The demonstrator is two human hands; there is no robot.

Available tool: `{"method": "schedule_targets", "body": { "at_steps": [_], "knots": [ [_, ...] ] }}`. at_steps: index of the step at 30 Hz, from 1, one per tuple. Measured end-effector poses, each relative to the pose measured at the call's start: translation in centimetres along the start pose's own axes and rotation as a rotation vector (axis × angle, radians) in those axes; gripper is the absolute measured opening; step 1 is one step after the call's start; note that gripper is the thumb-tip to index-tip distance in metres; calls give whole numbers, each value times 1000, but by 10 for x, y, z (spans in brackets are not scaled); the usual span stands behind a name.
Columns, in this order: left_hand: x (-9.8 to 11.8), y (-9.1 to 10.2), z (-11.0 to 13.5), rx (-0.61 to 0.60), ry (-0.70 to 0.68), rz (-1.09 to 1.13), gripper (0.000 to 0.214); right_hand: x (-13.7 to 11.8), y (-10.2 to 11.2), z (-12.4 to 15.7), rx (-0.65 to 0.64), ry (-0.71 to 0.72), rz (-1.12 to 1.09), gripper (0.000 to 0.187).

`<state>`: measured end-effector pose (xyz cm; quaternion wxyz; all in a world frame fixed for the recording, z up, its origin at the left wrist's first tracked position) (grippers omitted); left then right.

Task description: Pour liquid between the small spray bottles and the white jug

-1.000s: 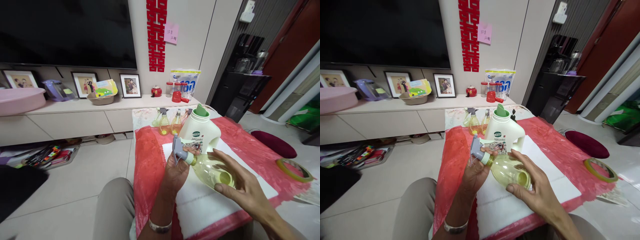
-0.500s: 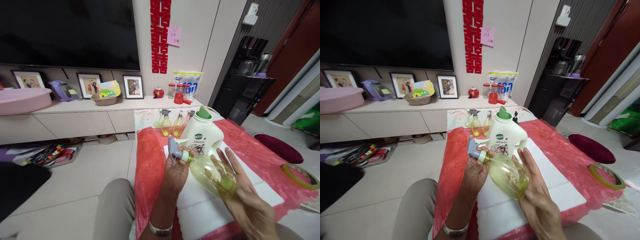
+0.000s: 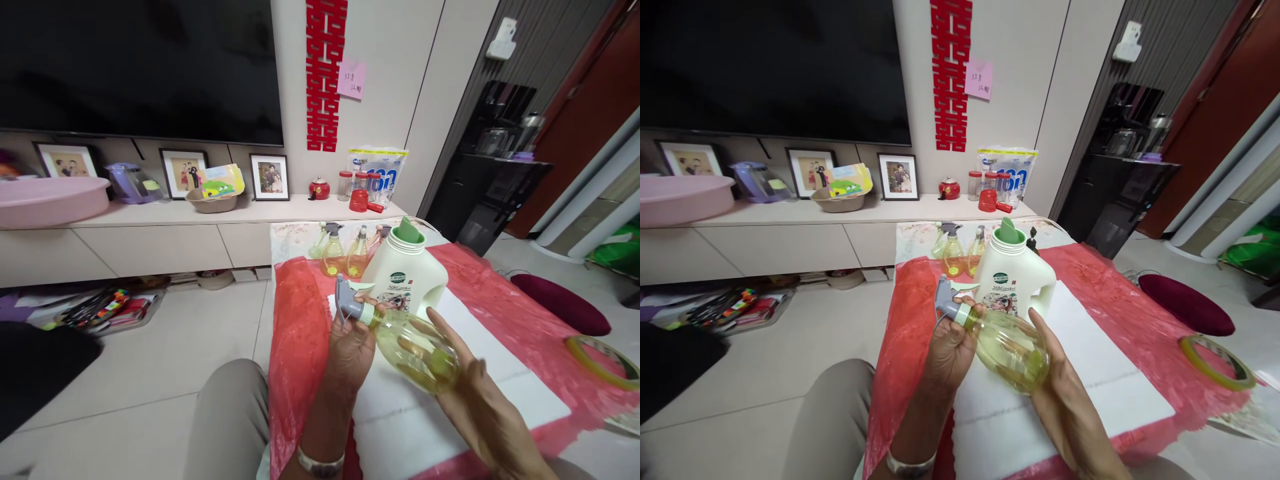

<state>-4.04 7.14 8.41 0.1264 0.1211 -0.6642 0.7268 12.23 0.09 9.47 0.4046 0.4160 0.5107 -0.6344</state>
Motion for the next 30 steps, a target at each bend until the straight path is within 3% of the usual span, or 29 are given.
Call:
{"method": "schedule_targets", "body": {
  "at_steps": [4, 6, 10, 14, 17, 22, 24, 28, 30],
  "knots": [
    [0, 1, 1, -17, 12, 0, 51, -7, -7, 10, 44, 28, 52, 108],
    [0, 1, 3, -57, 11, -20, 48, -7, -8, 11, 103, -20, 28, 106],
    [-1, 0, 4, -124, -21, -88, 46, -1, -9, 12, 82, -179, 22, 98],
    [-1, 6, 2, -54, -28, -82, 50, -1, 0, 12, 32, -99, 86, 120],
    [0, 6, 4, -52, -29, -90, 50, 1, 4, 11, 9, -80, 116, 113],
    [1, 2, 7, -137, -58, -113, 47, 11, -1, 14, -30, -256, 8, 97],
    [0, 2, 5, -133, -59, -124, 46, 12, 1, 14, 24, -212, 40, 94],
    [-1, -1, 5, -139, -85, -166, 43, 8, 11, 12, 121, 15, 136, 109],
    [-2, -3, 9, -177, -84, -196, 43, 10, 14, 11, 95, -15, 108, 116]
  ]
}}
Point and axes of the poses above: each hand's wrist, its own z-axis away from the middle knuckle, its own y-axis out of the back of the hand, x = y × z, the point moved 4 cm from there along -z, towards the middle knuckle, and after that the axes turned 14 degrees about x, right-handed, at the moved point
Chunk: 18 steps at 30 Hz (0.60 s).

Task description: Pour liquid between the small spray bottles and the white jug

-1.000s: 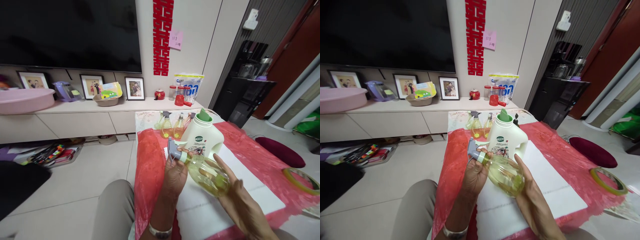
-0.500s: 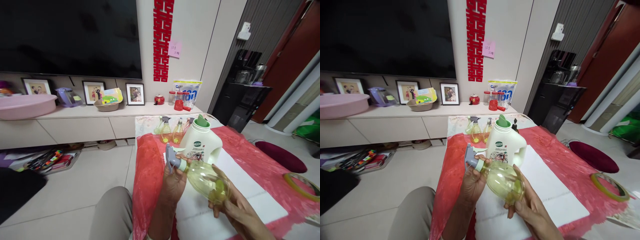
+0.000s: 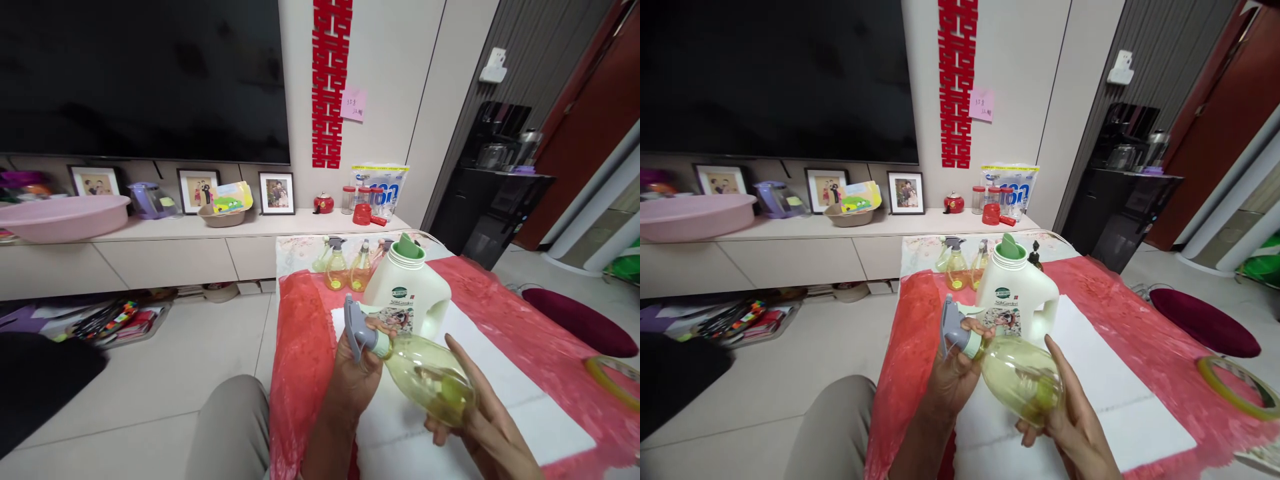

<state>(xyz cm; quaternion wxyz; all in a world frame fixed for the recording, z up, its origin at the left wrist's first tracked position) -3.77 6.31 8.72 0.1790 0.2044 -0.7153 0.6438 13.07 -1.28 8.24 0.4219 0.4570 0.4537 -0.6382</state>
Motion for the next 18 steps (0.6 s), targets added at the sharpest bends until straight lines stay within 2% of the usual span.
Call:
{"method": "schedule_targets", "body": {
  "at_steps": [4, 5, 6, 8, 10, 12, 15, 18],
  "knots": [
    [1, -7, 6, -53, 11, -65, 43, 15, -5, -1, -152, -343, -64, 108],
    [1, -8, 6, -45, 14, -73, 42, 17, -5, -2, -156, -382, -60, 104],
    [1, -9, 6, -32, 15, -77, 42, 17, -4, -4, -140, -368, -48, 100],
    [1, -11, 5, -3, 7, -73, 44, 12, 0, -9, -89, -212, -12, 96],
    [1, -11, 2, 28, -13, -48, 46, 4, 4, -12, -64, -31, 69, 105],
    [1, -9, -1, 66, -18, 1, 47, -3, 5, -14, -92, 63, 151, 113],
    [3, -10, -2, 114, 8, 53, 50, -10, 2, -19, -189, 57, 84, 102],
    [9, -17, -2, 126, 25, 56, 52, -10, -6, -28, -333, -124, -95, 94]
  ]
}}
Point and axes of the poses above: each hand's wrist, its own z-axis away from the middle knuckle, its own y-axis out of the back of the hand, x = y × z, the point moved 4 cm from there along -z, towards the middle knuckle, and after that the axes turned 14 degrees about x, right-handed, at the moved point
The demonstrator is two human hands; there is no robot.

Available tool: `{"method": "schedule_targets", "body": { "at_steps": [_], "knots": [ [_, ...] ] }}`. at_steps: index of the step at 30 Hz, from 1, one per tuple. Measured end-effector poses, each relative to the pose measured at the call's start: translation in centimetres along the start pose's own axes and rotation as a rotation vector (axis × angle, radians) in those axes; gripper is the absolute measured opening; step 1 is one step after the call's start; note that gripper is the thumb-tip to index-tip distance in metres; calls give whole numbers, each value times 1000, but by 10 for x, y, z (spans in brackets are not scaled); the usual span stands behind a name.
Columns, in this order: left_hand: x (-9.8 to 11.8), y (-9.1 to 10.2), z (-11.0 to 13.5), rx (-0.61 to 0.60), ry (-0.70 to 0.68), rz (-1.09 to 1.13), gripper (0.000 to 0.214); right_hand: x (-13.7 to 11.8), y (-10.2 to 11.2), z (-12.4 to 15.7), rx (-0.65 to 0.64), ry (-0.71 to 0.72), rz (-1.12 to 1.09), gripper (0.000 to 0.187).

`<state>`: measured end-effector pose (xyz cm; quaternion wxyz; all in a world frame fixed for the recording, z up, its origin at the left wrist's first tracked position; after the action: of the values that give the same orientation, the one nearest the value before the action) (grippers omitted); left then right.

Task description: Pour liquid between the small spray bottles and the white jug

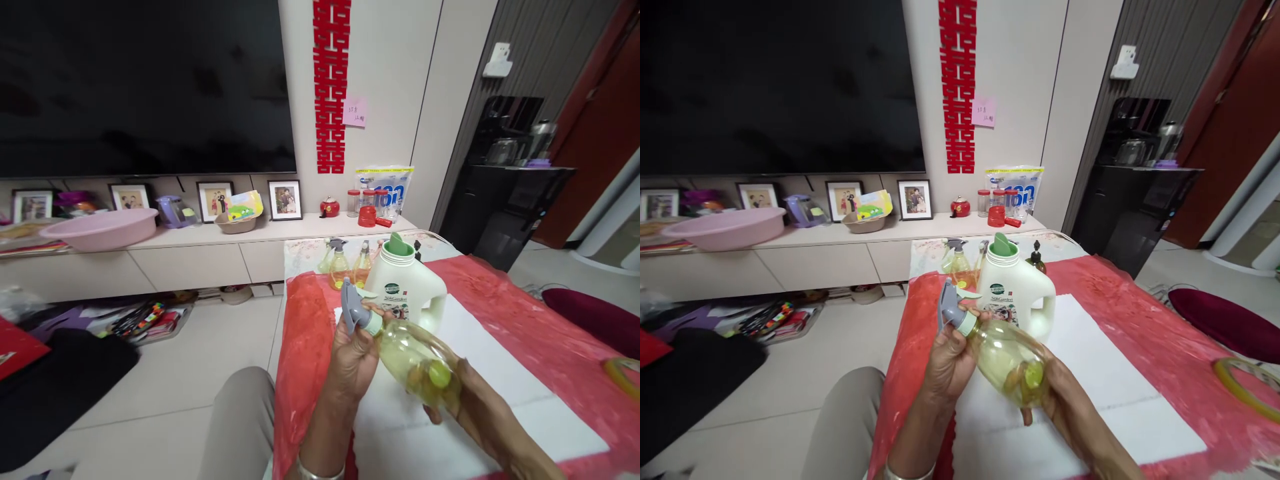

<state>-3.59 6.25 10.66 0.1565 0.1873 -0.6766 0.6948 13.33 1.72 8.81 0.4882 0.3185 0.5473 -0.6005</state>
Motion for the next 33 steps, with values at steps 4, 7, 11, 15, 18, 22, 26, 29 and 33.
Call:
{"method": "schedule_targets", "body": {
  "at_steps": [4, 7, 11, 15, 18, 22, 26, 29, 33],
  "knots": [
    [9, -10, 0, -3, -47, -34, 49, 8, -6, -11, -161, -242, -50, 103],
    [12, -12, -1, 8, -90, -69, 48, 2, -4, -14, -98, -94, -42, 92],
    [9, -12, 0, 24, -120, -85, 50, -1, 5, -15, -46, 123, -12, 96],
    [5, -12, 8, 17, -100, -146, 51, 18, 14, -26, -188, 7, -116, 82],
    [6, -12, 15, -11, -113, -205, 47, 31, 12, -30, -302, -100, -188, 77],
    [8, -5, 25, -29, -131, -313, 47, 39, -5, -27, -394, -191, -272, 73],
    [5, 10, 40, -78, -50, -531, 71, 48, -26, -23, -482, -307, -338, 69],
    [7, 21, 52, -62, 42, -670, 92, 57, -37, -23, -485, -341, -328, 70],
    [29, 26, 55, -20, -5, -769, 85, 56, -35, -21, -451, -292, -79, 79]
  ]
}}
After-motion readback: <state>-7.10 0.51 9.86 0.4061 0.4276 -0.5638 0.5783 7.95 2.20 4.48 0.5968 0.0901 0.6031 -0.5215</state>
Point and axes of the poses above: each hand's wrist, its own z-axis away from the middle knuckle, its own y-axis out of the back of the hand, x = y × z, the point moved 4 cm from there along -z, towards the middle knuckle, and after that the axes turned 14 degrees about x, right-handed, at the moved point
